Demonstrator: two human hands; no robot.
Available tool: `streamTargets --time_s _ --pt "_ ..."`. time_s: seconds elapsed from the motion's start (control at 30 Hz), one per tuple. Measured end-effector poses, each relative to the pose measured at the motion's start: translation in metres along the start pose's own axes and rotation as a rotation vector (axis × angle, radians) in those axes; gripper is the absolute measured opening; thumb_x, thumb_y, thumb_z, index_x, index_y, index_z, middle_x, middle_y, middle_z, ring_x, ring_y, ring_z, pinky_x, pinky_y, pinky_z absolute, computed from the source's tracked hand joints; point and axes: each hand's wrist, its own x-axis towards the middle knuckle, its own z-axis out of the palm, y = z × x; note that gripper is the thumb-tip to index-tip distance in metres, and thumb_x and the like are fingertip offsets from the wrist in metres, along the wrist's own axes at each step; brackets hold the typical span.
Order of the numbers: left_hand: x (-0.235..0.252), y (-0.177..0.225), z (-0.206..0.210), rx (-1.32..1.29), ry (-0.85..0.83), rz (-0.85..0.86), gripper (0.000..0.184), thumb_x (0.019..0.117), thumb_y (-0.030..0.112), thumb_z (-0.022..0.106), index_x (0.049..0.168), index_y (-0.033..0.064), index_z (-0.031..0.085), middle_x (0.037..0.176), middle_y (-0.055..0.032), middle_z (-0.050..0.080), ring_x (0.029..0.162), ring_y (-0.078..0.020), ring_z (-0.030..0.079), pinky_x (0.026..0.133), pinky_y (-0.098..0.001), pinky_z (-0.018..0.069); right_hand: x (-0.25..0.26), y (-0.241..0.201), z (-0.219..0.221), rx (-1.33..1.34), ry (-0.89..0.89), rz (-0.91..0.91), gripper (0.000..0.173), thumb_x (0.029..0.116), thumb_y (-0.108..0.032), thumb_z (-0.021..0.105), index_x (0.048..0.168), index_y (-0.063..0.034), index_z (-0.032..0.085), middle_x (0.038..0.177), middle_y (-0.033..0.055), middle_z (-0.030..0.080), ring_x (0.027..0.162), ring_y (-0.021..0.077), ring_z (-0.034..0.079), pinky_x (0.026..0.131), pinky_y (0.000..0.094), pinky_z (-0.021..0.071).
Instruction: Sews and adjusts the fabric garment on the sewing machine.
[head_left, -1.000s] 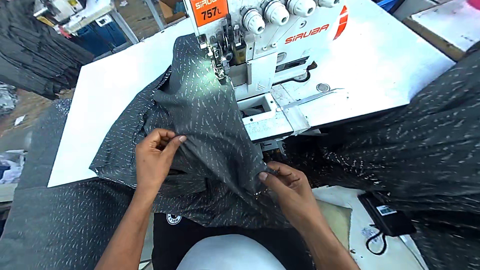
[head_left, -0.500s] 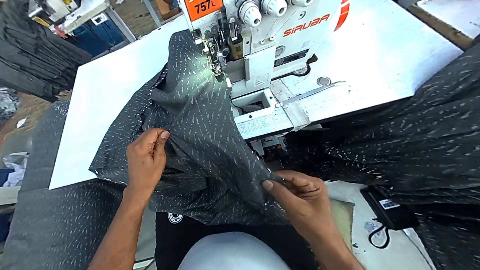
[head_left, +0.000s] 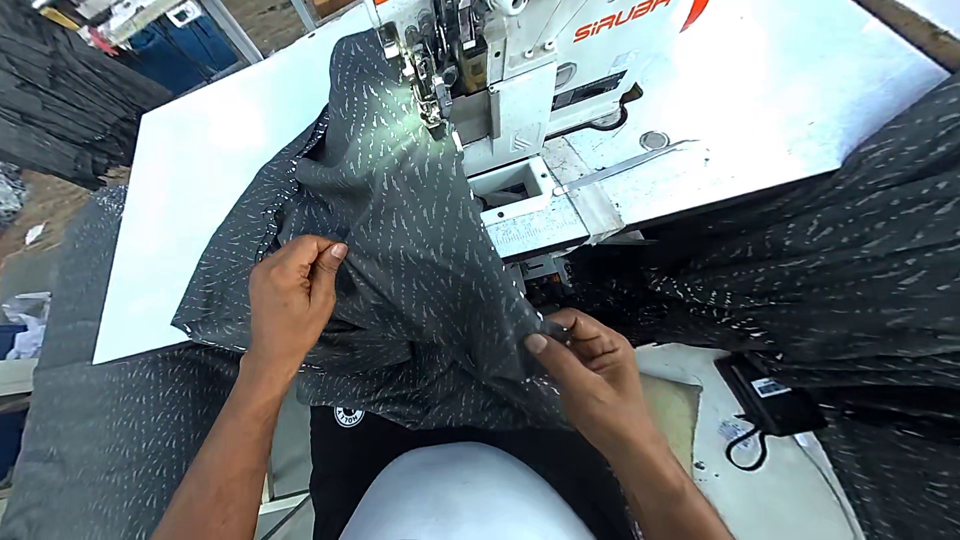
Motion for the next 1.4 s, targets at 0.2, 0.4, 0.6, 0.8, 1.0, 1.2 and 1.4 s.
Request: streamTargets --time_s 0.2,0.4,0.6,0.8,1.0,1.2,1.4 --pt "0.016 0.005 0.007 -0.128 -0.05 -0.148 0.026 0.1021 0.031 0.064 0.113 0.0082 0.069 0.097 -0.0047 0.071 0.074 -0.0106 0.065 0.065 -0.0306 0.0552 0.003 0.008 -0.001 0.023 -0.022 0.072 0.015 0.0974 -0.019 0.068 0.109 -0.0095 0.071 0.083 0.0085 0.069 0.066 0.0127 0.066 0.059 0.0253 0.057" --pt "0.07 0.048 0.0 -0.236 0.097 0.029 0.036 0.1066 0.021 0.049 0.136 0.0039 0.061 0.136 -0.0123 0.062 0.115 -0.0193 0.063 0.096 -0.0368 0.0546 0.013 0.021 0.0 0.097 -0.028 0.137 0.019 0.0959 -0.019 0.07 0.111 -0.0085 0.075 0.09 0.0081 0.074 0.076 0.0127 0.07 0.07 0.0278 0.0604" --pt "0.1 0.051 0.024 -0.014 -0.073 0.079 0.043 0.1084 0.035 0.037 0.132 0.0177 0.068 0.142 -0.0034 0.06 0.135 -0.0288 0.049 0.105 -0.0552 0.0409 0.016 0.021 -0.001 0.278 -0.086 0.186 0.015 0.0971 -0.024 0.068 0.101 -0.0093 0.069 0.09 0.0066 0.072 0.08 0.0118 0.071 0.075 0.0314 0.0618" --pt "0.095 0.053 0.023 0.019 -0.116 0.076 0.044 0.1096 0.035 0.035 0.14 0.0166 0.062 0.15 -0.0049 0.053 0.139 -0.0322 0.045 0.103 -0.0578 0.0395 0.018 0.015 -0.004 0.335 -0.15 0.164 0.011 0.0979 -0.023 0.066 0.103 -0.0132 0.07 0.09 0.0027 0.072 0.081 0.0085 0.071 0.074 0.0285 0.061" --pt "0.131 0.026 0.033 -0.004 -0.163 0.111 0.05 0.1082 0.039 0.033 0.145 0.0177 0.059 0.154 -0.0064 0.051 0.144 -0.0309 0.042 0.11 -0.059 0.0356 0.043 0.004 0.009 0.309 -0.139 0.141 0.014 0.0975 -0.026 0.068 0.102 -0.0131 0.07 0.087 0.0031 0.071 0.078 0.0083 0.07 0.072 0.0281 0.0614" --pt "0.183 -0.004 0.041 -0.086 -0.249 0.151 0.05 0.1072 0.04 0.036 0.147 0.0177 0.056 0.158 -0.0073 0.046 0.149 -0.0299 0.036 0.12 -0.0566 0.0276 0.073 -0.002 0.028 0.23 -0.135 0.121 0.014 0.0976 -0.027 0.067 0.1 -0.0129 0.066 0.082 0.0067 0.067 0.071 0.01 0.067 0.065 0.0271 0.0585" --pt "0.084 -0.016 -0.004 0.002 0.037 -0.047 0.054 0.1058 0.036 0.053 0.149 0.0044 0.05 0.155 -0.0209 0.046 0.139 -0.0362 0.049 0.112 -0.0558 0.044 0.072 -0.003 0.032 0.047 -0.101 0.081 0.011 0.0997 -0.021 0.064 0.1 -0.01 0.067 0.078 0.0083 0.066 0.063 0.0124 0.063 0.056 0.0254 0.0537"
